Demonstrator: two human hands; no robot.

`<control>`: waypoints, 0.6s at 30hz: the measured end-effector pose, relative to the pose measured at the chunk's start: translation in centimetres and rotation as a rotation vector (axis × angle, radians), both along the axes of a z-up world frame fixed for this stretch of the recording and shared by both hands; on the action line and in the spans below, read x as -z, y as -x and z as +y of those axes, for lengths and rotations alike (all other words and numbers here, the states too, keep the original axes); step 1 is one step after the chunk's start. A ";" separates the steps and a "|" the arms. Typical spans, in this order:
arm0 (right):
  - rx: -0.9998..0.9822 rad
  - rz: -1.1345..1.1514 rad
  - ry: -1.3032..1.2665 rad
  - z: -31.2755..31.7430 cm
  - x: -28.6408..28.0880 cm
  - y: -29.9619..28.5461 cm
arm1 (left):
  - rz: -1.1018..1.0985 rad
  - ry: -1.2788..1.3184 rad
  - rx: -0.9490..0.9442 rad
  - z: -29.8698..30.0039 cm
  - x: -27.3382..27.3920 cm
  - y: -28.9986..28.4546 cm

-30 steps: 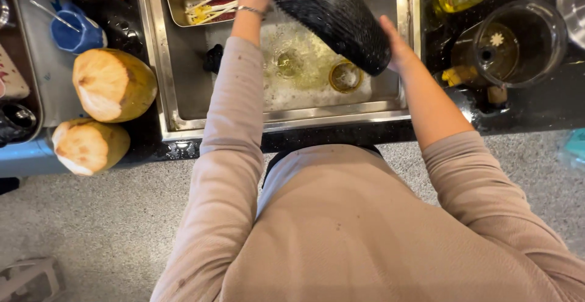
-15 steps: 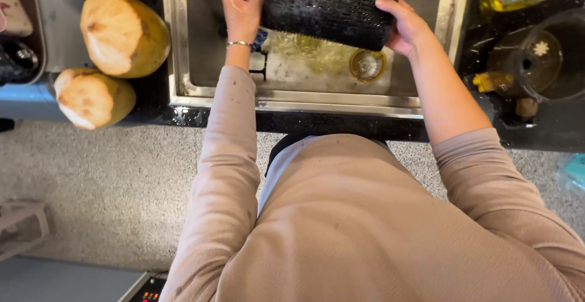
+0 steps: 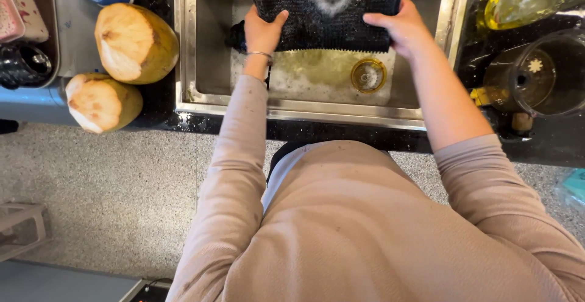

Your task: Washing a black rubber bar mat with a sponge and brush in a sink.

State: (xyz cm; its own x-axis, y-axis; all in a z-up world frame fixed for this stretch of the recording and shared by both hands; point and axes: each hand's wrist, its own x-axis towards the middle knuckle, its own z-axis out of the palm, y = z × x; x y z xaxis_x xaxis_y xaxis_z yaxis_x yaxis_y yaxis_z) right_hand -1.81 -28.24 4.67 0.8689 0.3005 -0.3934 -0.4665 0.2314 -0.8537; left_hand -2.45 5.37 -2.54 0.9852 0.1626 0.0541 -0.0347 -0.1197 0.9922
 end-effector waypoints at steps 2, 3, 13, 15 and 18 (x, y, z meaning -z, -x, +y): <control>0.068 -0.003 0.144 0.9 2.4 -0.1 | -0.044 -0.178 -0.125 -2.7 0.4 -0.5; 0.173 -0.185 0.226 1.4 4.5 -0.2 | 0.077 -0.350 -0.240 -4.2 0.0 -0.5; 0.421 -0.762 0.228 5.8 6.0 0.0 | -0.048 -0.467 -0.161 -13.6 -6.0 1.5; 0.404 -0.732 0.270 6.8 3.6 2.1 | -0.003 -0.385 -0.111 -13.8 -7.4 2.3; 0.341 -0.675 0.367 7.6 -0.3 4.3 | -0.018 -0.156 -0.025 -13.6 -9.7 2.5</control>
